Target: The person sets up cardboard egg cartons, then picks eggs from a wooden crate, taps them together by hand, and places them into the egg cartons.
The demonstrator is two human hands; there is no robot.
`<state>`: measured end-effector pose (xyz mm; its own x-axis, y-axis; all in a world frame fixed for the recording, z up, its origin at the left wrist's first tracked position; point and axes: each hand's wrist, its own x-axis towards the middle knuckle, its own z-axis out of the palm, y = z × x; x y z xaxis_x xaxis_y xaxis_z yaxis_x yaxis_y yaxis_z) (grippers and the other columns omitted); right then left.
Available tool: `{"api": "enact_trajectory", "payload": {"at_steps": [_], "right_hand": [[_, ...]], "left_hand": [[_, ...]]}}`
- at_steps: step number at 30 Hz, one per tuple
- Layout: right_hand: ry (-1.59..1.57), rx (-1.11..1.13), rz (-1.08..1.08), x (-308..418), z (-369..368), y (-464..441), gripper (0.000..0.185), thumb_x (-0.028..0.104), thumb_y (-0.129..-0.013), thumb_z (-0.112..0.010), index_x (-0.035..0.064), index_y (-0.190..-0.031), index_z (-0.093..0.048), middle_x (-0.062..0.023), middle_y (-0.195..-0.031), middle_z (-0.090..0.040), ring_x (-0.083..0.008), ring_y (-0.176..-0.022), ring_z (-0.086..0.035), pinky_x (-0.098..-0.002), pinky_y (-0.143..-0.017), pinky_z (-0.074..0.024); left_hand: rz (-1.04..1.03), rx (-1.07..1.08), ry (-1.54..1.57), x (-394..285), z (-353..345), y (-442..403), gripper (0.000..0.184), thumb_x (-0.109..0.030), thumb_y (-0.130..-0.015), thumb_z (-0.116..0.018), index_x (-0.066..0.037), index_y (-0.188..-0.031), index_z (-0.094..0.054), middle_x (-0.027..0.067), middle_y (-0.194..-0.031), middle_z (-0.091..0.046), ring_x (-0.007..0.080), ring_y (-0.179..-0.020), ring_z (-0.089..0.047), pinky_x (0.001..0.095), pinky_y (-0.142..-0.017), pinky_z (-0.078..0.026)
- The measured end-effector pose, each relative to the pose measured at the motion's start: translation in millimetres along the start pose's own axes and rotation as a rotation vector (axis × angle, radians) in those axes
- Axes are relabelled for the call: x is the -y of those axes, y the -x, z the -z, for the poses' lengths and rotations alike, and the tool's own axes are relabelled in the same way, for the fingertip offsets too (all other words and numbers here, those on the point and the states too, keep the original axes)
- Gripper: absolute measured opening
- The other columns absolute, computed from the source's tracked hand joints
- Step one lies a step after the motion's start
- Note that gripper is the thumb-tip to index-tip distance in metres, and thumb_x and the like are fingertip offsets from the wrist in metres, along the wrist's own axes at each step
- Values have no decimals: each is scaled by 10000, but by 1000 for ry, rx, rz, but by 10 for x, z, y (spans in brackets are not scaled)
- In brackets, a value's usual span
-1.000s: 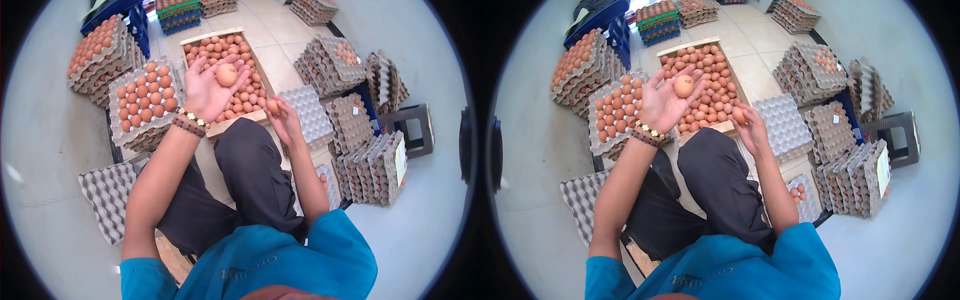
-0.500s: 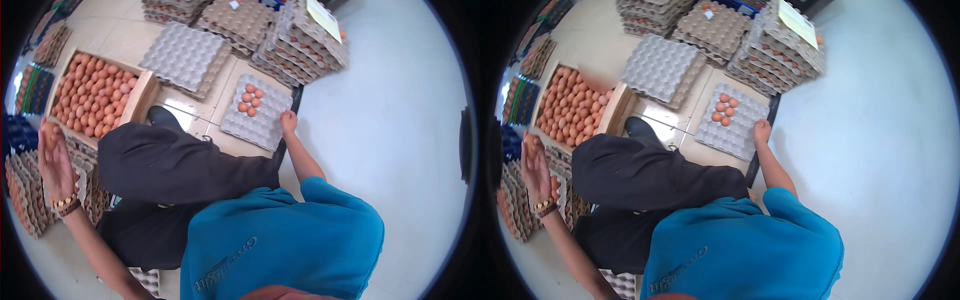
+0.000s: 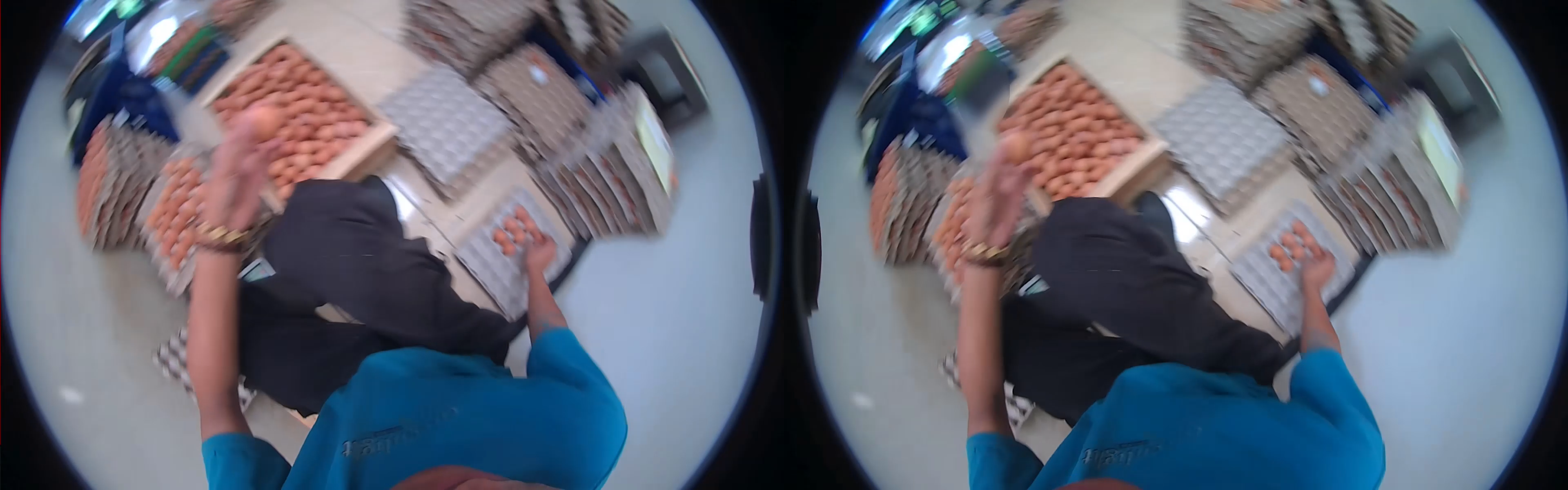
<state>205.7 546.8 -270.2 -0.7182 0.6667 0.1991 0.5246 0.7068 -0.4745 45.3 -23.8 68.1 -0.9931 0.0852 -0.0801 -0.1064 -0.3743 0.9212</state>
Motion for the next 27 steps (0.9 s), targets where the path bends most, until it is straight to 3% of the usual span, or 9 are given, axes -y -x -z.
{"api": "enact_trajectory", "payload": {"at_steps": [7,9,12,15,17,21,23,24,27], "right_hand": [[-463,256,36,1606,63,121,260,79,-843,-634,-71,-1055,-638,-143,-975,-677,-217,-891,-660,-323,-813,-525],[-934,519,14,2555,244,271,246,89,-908,-621,-53,-1108,-617,-105,-988,-662,-176,-879,-649,-298,-813,-527],[-1230,1014,36,3967,875,528,352,152,-959,-573,-44,-1245,-515,-167,-1035,-660,-200,-904,-664,-305,-794,-556],[-1494,1389,10,4832,1268,698,416,219,-995,-509,-3,-1338,-433,-147,-1052,-647,-192,-906,-663,-315,-812,-558],[-1552,1389,19,5126,1275,777,413,229,-993,-521,-2,-1326,-448,-113,-1015,-647,-168,-874,-654,-294,-768,-548],[-1440,1348,122,5098,1010,826,381,237,-986,-543,-3,-1280,-505,-49,-949,-641,-118,-804,-621,-245,-665,-497],[-1466,1278,-33,4856,926,781,282,201,-940,-627,9,-1139,-576,-41,-886,-634,-106,-706,-594,-224,-583,-453],[-1450,1209,-121,4632,814,734,258,191,-919,-659,13,-1092,-589,-44,-865,-630,-110,-686,-594,-226,-573,-457],[-1266,937,-301,3733,627,548,213,200,-876,-715,39,-983,-626,-26,-796,-603,-112,-667,-591,-231,-588,-473]], "left_hand": [[32,54,118,-124,-30,53,441,-256,-960,-611,13,-1298,-520,87,-1154,-607,112,-930,-610,230,-813,-522],[44,36,99,-183,-142,82,456,-254,-913,-684,20,-1245,-536,87,-1038,-640,92,-824,-624,198,-735,-532],[-32,8,-234,-97,-131,102,428,-250,-885,-718,-15,-1211,-572,76,-1137,-637,71,-918,-614,206,-782,-523],[-191,100,-381,-40,-212,102,393,-238,-833,-778,-29,-1119,-606,33,-987,-642,48,-835,-583,193,-706,-480],[-275,172,-608,-7,-216,110,371,-206,-808,-789,-25,-1090,-630,3,-875,-620,46,-784,-559,196,-658,-456],[-336,87,-922,7,-255,173,312,-113,-787,-751,-13,-1071,-668,19,-911,-660,63,-773,-588,215,-658,-479],[-485,131,-983,84,-145,139,294,-143,-821,-729,-30,-1088,-683,63,-1036,-695,123,-946,-639,279,-796,-513],[-553,100,-1008,90,-134,143,286,-172,-829,-732,-40,-1080,-689,45,-1044,-694,99,-898,-613,272,-757,-493],[-254,59,-1036,-77,-127,186,236,-159,-898,-682,-44,-1104,-680,-44,-911,-653,18,-672,-465,187,-582,-365]]}}
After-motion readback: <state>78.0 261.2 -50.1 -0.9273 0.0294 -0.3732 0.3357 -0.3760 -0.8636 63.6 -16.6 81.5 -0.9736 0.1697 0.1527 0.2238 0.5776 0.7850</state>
